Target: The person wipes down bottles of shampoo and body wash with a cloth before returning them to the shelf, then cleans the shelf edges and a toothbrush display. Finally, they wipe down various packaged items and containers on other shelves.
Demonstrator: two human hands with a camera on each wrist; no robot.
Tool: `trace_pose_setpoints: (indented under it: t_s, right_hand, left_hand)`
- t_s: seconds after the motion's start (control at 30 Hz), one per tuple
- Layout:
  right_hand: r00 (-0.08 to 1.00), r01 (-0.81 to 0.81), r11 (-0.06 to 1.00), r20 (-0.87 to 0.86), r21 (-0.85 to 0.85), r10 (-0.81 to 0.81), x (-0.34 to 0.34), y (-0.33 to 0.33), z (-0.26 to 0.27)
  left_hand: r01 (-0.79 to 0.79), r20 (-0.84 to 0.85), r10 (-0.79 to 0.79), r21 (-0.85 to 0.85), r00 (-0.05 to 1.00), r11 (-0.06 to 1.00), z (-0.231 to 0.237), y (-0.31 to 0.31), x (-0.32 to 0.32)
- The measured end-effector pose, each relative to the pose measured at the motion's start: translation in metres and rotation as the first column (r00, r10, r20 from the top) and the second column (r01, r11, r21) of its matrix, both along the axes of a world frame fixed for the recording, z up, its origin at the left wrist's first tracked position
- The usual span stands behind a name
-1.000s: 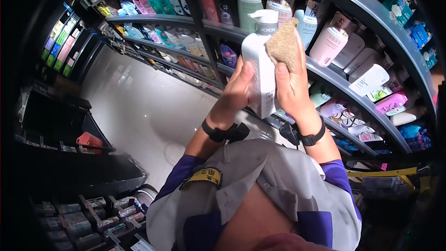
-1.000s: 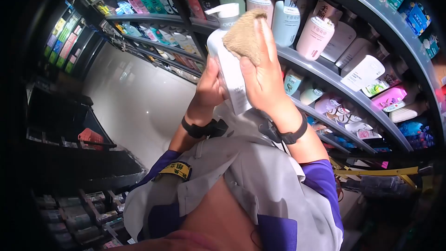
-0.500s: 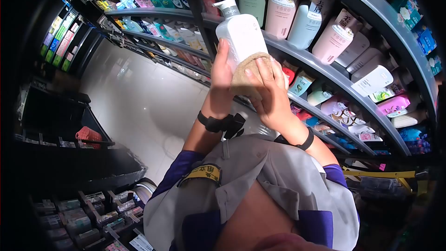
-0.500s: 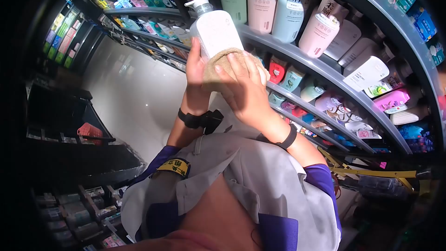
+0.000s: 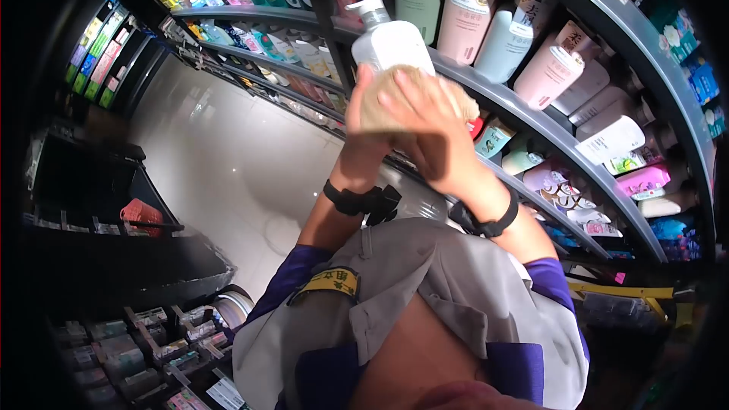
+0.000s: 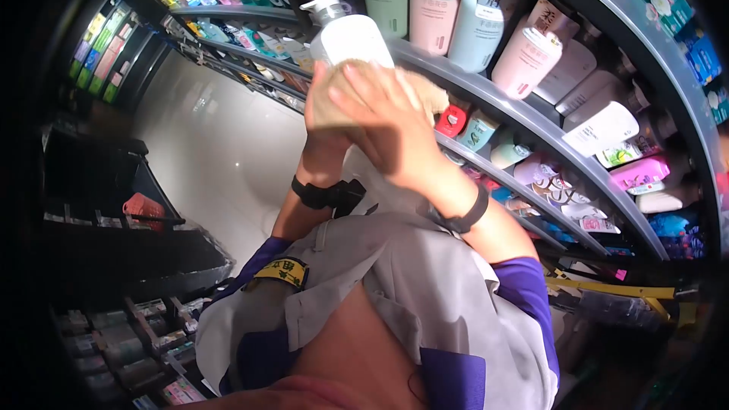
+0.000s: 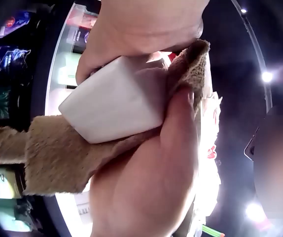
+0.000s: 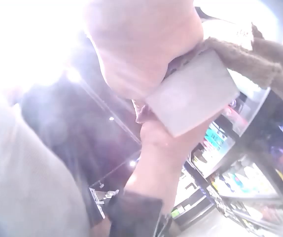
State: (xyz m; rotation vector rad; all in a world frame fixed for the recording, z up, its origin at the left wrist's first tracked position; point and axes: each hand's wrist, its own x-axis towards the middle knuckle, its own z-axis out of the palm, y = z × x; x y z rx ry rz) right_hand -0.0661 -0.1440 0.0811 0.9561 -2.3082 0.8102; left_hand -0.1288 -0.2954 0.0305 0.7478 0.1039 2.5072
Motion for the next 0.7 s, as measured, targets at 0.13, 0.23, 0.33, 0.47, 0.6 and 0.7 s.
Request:
trace_pose_setpoints:
  t_s: [0.13, 0.23, 0.33, 0.47, 0.6, 0.7]
  right_hand:
    - [0.986, -0.056, 0.990, 0.152, -0.126, 0.075, 0.013, 0.007, -0.040]
    - [0.995, -0.050, 0.982, 0.081, -0.180, 0.065, 0.010, 0.008, -0.043]
    - [0.999, -0.040, 0.983, -0.029, -0.178, 0.035, 0.004, 0.005, -0.025]
    - [0.987, 0.020, 0.975, -0.152, -0.220, -0.055, -0.008, -0.007, 0.003]
    - [0.995, 0.076, 0.987, -0.054, -0.140, -0.084, 0.003, -0.012, 0.018]
    - [0.996, 0.090, 0.987, 0.032, -0.137, -0.086, 0.010, -0.011, 0.019]
  left_hand:
    - [-0.508, 0.026, 0.560, -0.387, 0.828, 0.769, 0.022, -0.002, 0.003]
    - [-0.632, -0.119, 0.649, -0.414, 0.751, 0.655, 0.028, 0.002, 0.006]
    - [-0.647, -0.192, 0.641, -0.449, 0.743, 0.616, 0.046, 0.009, 0.023]
    - [-0.691, -0.304, 0.658, -0.550, 0.689, 0.470, 0.053, 0.025, 0.036]
    - [-0.625, -0.216, 0.629, -0.551, 0.747, 0.554, 0.059, 0.025, 0.048]
    - [-0.688, -0.363, 0.620, -0.586, 0.695, 0.428, 0.056, 0.026, 0.045]
